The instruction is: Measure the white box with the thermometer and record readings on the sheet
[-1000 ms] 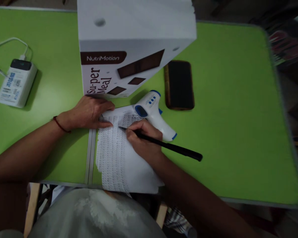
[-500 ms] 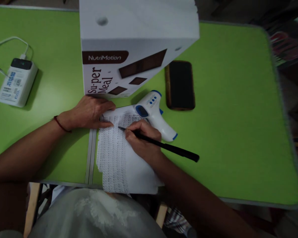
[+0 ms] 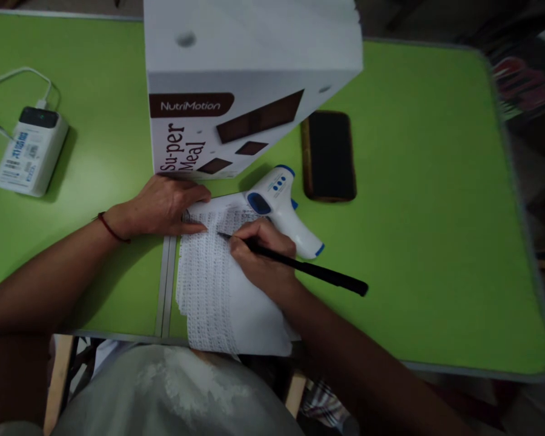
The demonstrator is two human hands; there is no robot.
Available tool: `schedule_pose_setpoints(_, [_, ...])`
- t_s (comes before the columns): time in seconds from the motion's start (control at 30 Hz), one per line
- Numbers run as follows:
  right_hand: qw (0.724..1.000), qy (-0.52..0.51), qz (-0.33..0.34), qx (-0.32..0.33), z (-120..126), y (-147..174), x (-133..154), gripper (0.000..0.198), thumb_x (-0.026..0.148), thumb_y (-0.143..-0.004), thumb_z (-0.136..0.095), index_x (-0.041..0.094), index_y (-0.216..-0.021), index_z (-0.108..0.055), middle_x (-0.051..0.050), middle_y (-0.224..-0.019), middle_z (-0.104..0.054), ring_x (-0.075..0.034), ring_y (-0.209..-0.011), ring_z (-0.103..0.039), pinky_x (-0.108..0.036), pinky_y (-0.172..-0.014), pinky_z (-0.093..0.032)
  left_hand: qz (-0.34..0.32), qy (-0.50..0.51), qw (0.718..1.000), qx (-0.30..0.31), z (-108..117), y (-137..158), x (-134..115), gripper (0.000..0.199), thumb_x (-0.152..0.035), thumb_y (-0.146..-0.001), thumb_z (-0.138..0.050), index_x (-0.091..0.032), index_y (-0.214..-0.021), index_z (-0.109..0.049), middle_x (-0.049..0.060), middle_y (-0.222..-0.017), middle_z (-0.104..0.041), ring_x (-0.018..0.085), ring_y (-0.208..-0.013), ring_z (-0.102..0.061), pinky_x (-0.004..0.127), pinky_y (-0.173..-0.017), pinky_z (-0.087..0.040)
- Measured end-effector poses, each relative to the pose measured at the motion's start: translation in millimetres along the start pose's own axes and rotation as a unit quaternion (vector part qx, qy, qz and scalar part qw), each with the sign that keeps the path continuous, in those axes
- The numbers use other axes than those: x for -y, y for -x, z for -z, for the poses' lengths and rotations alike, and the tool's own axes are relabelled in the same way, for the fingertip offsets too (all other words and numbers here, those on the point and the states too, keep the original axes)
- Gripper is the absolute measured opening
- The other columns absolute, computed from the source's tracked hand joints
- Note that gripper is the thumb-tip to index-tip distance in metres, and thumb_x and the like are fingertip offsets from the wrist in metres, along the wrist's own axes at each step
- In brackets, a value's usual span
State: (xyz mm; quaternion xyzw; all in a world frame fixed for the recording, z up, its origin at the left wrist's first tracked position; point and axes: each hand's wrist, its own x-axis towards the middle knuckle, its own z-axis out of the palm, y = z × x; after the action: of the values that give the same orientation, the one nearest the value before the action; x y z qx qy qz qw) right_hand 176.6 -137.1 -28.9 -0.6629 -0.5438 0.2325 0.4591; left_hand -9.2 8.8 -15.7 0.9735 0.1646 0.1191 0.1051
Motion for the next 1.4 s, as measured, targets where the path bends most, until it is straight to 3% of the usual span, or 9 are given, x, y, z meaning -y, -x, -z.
schedule_pose_setpoints(0.43, [0.999,0.007,0.031,-0.026,-0.5,-0.5,1.3,0.014,0.016,-0.070,-0.058,0.026,-0.062,-0.051,0.008,-0.050,-0.054,-0.011,-0.046,-0.050,-0.026,-0.046,-0.043,0.000,-0.003,1.000,-0.006,-0.2,-0.5,-0.6,0.055,-0.067,-0.091,-0.056,-0.018,-0.111,-0.069,0.006,-0.083,-0.074,0.022,-0.074,-0.069,0.032,-0.064,-0.043])
schedule_pose_setpoints(0.8, [0.999,0.008,0.015,-0.040,1.5,-0.3,-0.1,0.016,0.014,-0.071,-0.058,0.025,-0.061,-0.052,0.007,-0.052,-0.056,-0.011,-0.048,-0.052,-0.026,-0.048,-0.044,-0.004,0.001,1.000,-0.009,0.4,-0.2,-0.8,0.056,-0.068,-0.091,-0.056,-0.017,-0.111,-0.069,0.006,-0.086,-0.075,0.021,-0.075,-0.069,0.031,-0.064,-0.043])
schedule_pose_setpoints(1.13, [0.999,-0.002,0.031,-0.030,1.7,0.3,0.0,0.015,0.016,-0.072,-0.057,0.025,-0.061,-0.051,0.007,-0.051,-0.055,-0.011,-0.047,-0.051,-0.025,-0.047,-0.043,0.012,0.001,1.000,0.017,0.5,-0.5,-1.1,0.053,-0.064,-0.091,-0.059,-0.017,-0.114,-0.068,0.006,-0.089,-0.073,0.022,-0.077,-0.067,0.032,-0.071,-0.044])
schedule_pose_setpoints(1.4, [1.000,-0.004,0.028,-0.003,1.8,0.2,0.5,0.013,0.019,-0.073,-0.059,0.024,-0.062,-0.056,0.007,-0.052,-0.059,-0.010,-0.046,-0.053,-0.024,-0.046,-0.043,0.002,0.005,1.000,-0.005,-2.3,0.2,0.5,0.059,-0.070,-0.093,-0.051,-0.017,-0.112,-0.068,0.007,-0.089,-0.074,0.022,-0.077,-0.067,0.033,-0.072,-0.045])
